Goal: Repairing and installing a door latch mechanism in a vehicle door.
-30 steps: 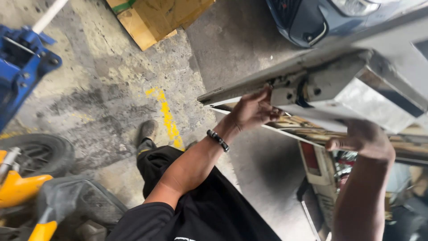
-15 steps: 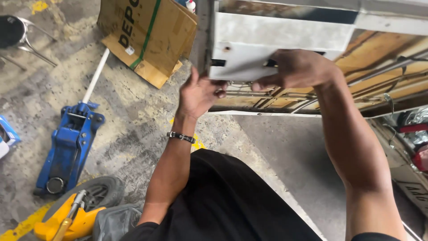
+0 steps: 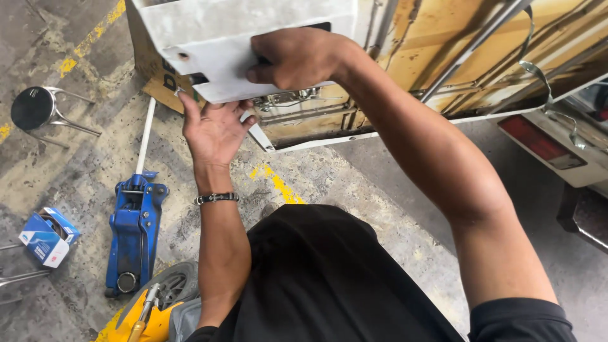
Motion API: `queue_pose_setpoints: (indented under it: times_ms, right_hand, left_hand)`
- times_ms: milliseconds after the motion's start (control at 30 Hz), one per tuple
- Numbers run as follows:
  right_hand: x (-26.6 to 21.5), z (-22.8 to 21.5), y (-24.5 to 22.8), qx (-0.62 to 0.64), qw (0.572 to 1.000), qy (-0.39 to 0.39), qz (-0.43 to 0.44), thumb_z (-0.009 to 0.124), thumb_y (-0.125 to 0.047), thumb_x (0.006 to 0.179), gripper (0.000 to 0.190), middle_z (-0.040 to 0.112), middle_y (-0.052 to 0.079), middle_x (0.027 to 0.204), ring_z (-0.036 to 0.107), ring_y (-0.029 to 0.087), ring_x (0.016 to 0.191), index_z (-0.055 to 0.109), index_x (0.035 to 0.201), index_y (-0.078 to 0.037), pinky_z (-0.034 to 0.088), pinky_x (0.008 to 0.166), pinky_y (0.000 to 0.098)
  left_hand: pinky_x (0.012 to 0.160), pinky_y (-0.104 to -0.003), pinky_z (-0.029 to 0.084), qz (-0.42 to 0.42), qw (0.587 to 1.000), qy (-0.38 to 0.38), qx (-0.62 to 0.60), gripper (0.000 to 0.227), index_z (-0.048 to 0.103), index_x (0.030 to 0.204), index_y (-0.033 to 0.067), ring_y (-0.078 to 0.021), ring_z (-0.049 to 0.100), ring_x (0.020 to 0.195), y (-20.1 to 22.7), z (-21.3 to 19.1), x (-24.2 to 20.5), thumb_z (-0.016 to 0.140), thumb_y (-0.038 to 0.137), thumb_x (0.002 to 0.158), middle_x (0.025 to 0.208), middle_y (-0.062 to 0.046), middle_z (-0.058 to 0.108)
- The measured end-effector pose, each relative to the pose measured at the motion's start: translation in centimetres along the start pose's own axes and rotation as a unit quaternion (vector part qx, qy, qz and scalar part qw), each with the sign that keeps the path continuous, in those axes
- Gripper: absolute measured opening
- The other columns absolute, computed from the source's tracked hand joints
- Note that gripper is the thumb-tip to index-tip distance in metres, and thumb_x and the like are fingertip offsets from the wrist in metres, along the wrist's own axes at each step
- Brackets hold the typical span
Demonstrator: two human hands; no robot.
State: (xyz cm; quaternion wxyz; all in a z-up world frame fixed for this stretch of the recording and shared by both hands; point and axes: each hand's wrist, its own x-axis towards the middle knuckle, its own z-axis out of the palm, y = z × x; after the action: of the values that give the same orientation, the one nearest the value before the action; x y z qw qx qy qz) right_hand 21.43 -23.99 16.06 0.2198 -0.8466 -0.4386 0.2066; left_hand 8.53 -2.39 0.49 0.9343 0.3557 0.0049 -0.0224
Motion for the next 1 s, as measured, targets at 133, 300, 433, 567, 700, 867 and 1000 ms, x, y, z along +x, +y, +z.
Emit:
queue_pose_setpoints:
  times_ms: [133, 300, 433, 567, 700, 867, 1000]
  right_hand:
    - [0.2, 0.1, 0.4, 0.017, 1.000, 0.003, -0.020, 0.057, -0.039, 0.101, 0.041, 0.073, 0.019, 0.093, 0.071, 0.033, 0.086, 0.066, 0.109, -0.001, 0.050, 0.082, 0.0469]
    - [0.3, 0.3, 0.7, 0.023, 0.999, 0.019, -0.044, 0.061, -0.041, 0.099, 0.046, 0.071, 0.023, 0.100, 0.069, 0.035, 0.095, 0.066, 0.113, 0.002, 0.051, 0.085, 0.0455]
    - [0.1, -0.3, 0.0, 0.031, 0.999, -0.005, -0.026, 0.065, -0.045, 0.095, 0.052, 0.073, 0.022, 0.101, 0.071, 0.033, 0.094, 0.066, 0.115, 0.003, 0.052, 0.086, 0.0427]
    - [0.0, -0.4, -0.4, 0.043, 0.999, -0.006, 0.019, 0.067, -0.051, 0.092, 0.058, 0.073, 0.020, 0.101, 0.072, 0.031, 0.094, 0.067, 0.115, 0.002, 0.053, 0.082, 0.0420]
    - [0.2, 0.0, -0.3, 0.052, 0.998, 0.014, 0.044, 0.068, -0.053, 0.092, 0.060, 0.074, 0.021, 0.098, 0.073, 0.031, 0.093, 0.068, 0.114, 0.003, 0.054, 0.082, 0.0406]
    - [1.9, 1.3, 1.3, 0.019, 0.998, 0.058, 0.025, 0.071, -0.053, 0.092, 0.062, 0.072, 0.024, 0.097, 0.072, 0.034, 0.092, 0.068, 0.111, 0.006, 0.054, 0.081, 0.0419]
    - [2.1, 1.5, 1.1, 0.019, 0.995, 0.102, 0.005, 0.075, -0.049, 0.090, 0.057, 0.073, 0.024, 0.096, 0.072, 0.034, 0.090, 0.071, 0.107, 0.005, 0.055, 0.080, 0.0420]
  left_hand:
    - [0.099, -0.045, 0.040, 0.007, 1.000, 0.018, -0.021, 0.080, 0.069, 0.130, 0.0107, -0.0286, 0.051, 0.117, -0.3, 0.5, 0.2, 0.056, 0.078, 0.089, 0.130, -0.011, 0.065]
    - [0.114, -0.051, 0.042, 0.030, 0.993, 0.038, -0.109, 0.078, 0.064, 0.135, 0.0067, -0.0307, 0.054, 0.132, -0.9, 2.3, 0.2, 0.056, 0.070, 0.091, 0.142, -0.011, 0.064]
    - [0.127, -0.055, 0.037, 0.044, 0.989, 0.009, -0.138, 0.075, 0.061, 0.141, 0.0027, -0.0315, 0.051, 0.141, -2.1, 1.2, 0.5, 0.054, 0.064, 0.099, 0.147, -0.014, 0.061]
    - [0.131, -0.056, 0.034, 0.051, 0.980, -0.020, -0.193, 0.058, 0.056, 0.145, 0.0014, -0.0348, 0.051, 0.146, -2.9, 0.3, 0.5, 0.049, 0.044, 0.107, 0.149, -0.019, 0.059]
    - [0.128, -0.056, 0.039, 0.037, 0.975, 0.010, -0.220, 0.046, 0.055, 0.143, -0.0014, -0.0341, 0.054, 0.142, -3.5, -0.3, 1.3, 0.052, 0.027, 0.107, 0.148, -0.021, 0.058]
    - [0.114, -0.052, 0.049, 0.027, 0.968, 0.038, -0.245, 0.038, 0.059, 0.131, -0.0037, -0.0303, 0.060, 0.124, -4.4, -1.0, 3.2, 0.067, 0.017, 0.101, 0.129, -0.017, 0.063]
    - [0.106, -0.046, 0.052, -0.016, 0.959, 0.023, -0.282, 0.033, 0.060, 0.123, -0.0024, -0.0279, 0.060, 0.111, -5.0, -2.3, 4.6, 0.075, 0.009, 0.097, 0.113, -0.013, 0.062]
